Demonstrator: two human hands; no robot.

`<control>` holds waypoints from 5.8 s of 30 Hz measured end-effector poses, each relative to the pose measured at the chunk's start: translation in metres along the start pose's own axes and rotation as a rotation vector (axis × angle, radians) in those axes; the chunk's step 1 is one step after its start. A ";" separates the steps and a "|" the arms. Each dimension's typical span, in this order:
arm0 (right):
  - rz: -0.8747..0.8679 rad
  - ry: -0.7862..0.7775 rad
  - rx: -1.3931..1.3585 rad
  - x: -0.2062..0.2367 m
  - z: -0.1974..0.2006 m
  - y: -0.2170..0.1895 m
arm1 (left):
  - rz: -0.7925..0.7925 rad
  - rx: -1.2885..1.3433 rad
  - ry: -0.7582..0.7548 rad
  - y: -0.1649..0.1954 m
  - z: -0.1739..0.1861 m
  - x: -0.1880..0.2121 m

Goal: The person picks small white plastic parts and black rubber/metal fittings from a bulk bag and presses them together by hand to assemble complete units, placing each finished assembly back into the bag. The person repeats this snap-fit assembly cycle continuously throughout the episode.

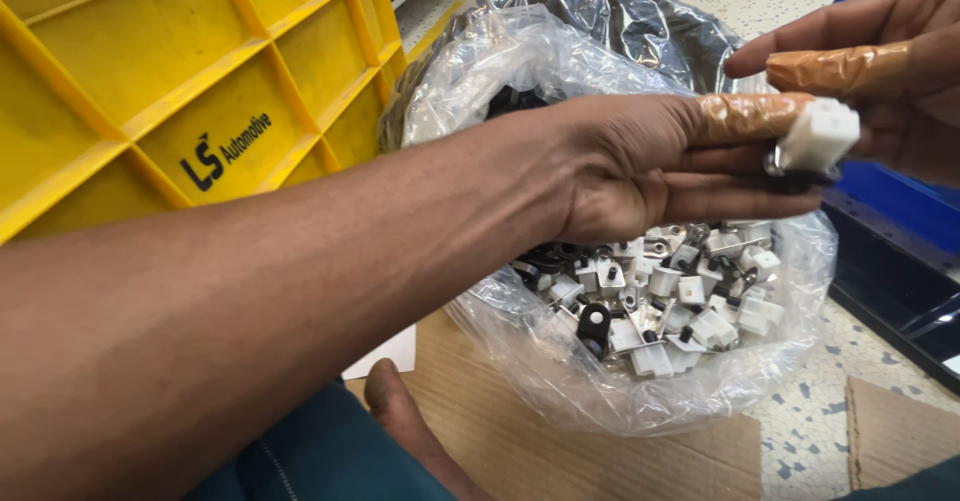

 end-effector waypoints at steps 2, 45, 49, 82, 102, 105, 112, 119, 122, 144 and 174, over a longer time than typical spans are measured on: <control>-0.061 0.047 -0.022 -0.001 0.003 0.007 | 0.012 0.023 -0.008 -0.001 0.000 0.002; 0.009 -0.040 -0.308 0.042 -0.053 -0.007 | -0.058 -0.367 0.305 0.013 -0.034 0.042; -0.061 0.043 -0.248 0.041 -0.051 -0.005 | -0.041 -0.376 0.337 0.013 -0.037 0.043; -0.032 0.317 -0.263 0.023 -0.016 -0.039 | 0.003 -0.771 0.638 0.038 0.012 0.042; 0.001 -0.561 1.063 0.064 -0.119 0.031 | 0.093 -0.875 0.564 0.046 0.017 0.049; 0.081 -0.526 0.930 0.054 -0.117 0.031 | -0.004 -0.607 0.588 0.057 0.021 0.057; -0.296 0.043 -0.220 0.025 -0.068 0.007 | -0.114 -0.261 0.525 0.051 0.028 0.047; 0.067 -0.111 -0.612 0.013 -0.026 0.019 | -0.230 -0.104 0.311 0.027 0.028 0.017; 0.041 -0.222 -0.828 0.011 -0.022 0.025 | -0.274 -0.067 0.183 0.019 0.025 0.016; 0.016 0.158 -0.201 0.042 -0.057 -0.017 | -0.293 -0.285 0.324 0.013 0.022 0.015; 0.405 0.321 0.389 0.052 -0.063 -0.026 | -0.054 0.021 0.306 0.013 0.001 0.023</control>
Point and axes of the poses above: each hand's wrist, its own x-axis away from the middle knuckle, its own z-axis out of the back of the hand, y = z × x, the point moved 2 cm from there along -x, towards the middle knuckle, and after that the axes turned 4 degrees about -x, right-handed, at the moved point
